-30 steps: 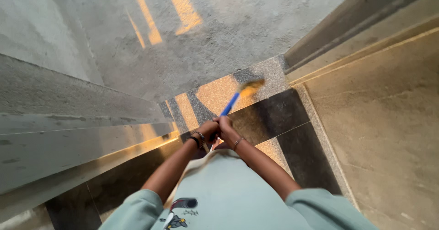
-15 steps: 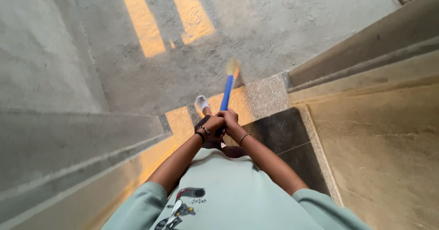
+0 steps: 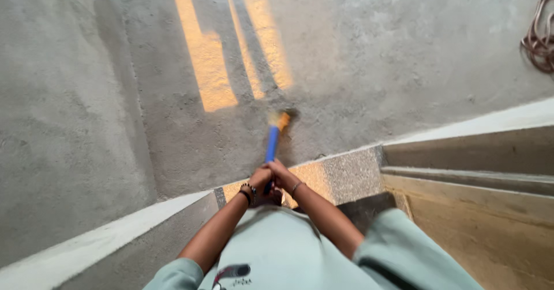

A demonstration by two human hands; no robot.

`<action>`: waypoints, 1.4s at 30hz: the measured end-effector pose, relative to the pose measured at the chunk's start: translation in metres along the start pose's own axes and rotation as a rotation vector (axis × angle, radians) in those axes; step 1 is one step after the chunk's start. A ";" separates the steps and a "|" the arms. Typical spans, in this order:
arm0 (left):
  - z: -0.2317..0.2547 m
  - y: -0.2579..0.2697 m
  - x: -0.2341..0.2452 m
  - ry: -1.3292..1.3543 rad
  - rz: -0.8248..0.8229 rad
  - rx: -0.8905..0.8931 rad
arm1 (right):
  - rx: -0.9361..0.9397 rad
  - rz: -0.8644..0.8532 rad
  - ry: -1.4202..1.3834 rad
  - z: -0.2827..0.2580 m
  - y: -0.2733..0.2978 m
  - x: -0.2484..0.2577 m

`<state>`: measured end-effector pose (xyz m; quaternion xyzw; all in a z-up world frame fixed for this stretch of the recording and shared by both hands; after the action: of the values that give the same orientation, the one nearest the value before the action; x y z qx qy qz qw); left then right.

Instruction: The person sweeps a concrete floor with a broom, moving dust across various areas of the room and towards a balcony edge.

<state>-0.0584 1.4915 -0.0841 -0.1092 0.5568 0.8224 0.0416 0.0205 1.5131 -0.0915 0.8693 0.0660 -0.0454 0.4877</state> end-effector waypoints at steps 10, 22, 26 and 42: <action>0.107 0.022 -0.050 -0.117 0.041 0.035 | 0.106 0.269 -0.074 -0.074 -0.036 0.053; 0.149 -0.113 -0.058 -0.340 -0.209 0.174 | -0.164 0.590 -0.295 -0.107 -0.092 0.094; 0.191 -0.144 -0.021 -0.195 -0.162 0.102 | -0.182 0.309 -0.139 -0.145 -0.154 0.061; 0.339 -0.127 -0.058 -0.264 -0.087 -0.033 | 0.415 0.363 -0.201 -0.287 -0.198 0.082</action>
<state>-0.0227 1.8560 -0.0656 -0.0248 0.5275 0.8362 0.1482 0.0742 1.8661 -0.1205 0.9392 -0.1502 -0.0558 0.3037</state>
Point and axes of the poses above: each hand's wrist, its own y-axis away from the middle knuckle, its own x-axis out of the back of the hand, z = x × y, the point moved 6 cm from there along -y, towards the middle knuckle, and after that the axes turned 12 degrees about y, right-handed, at the moved point
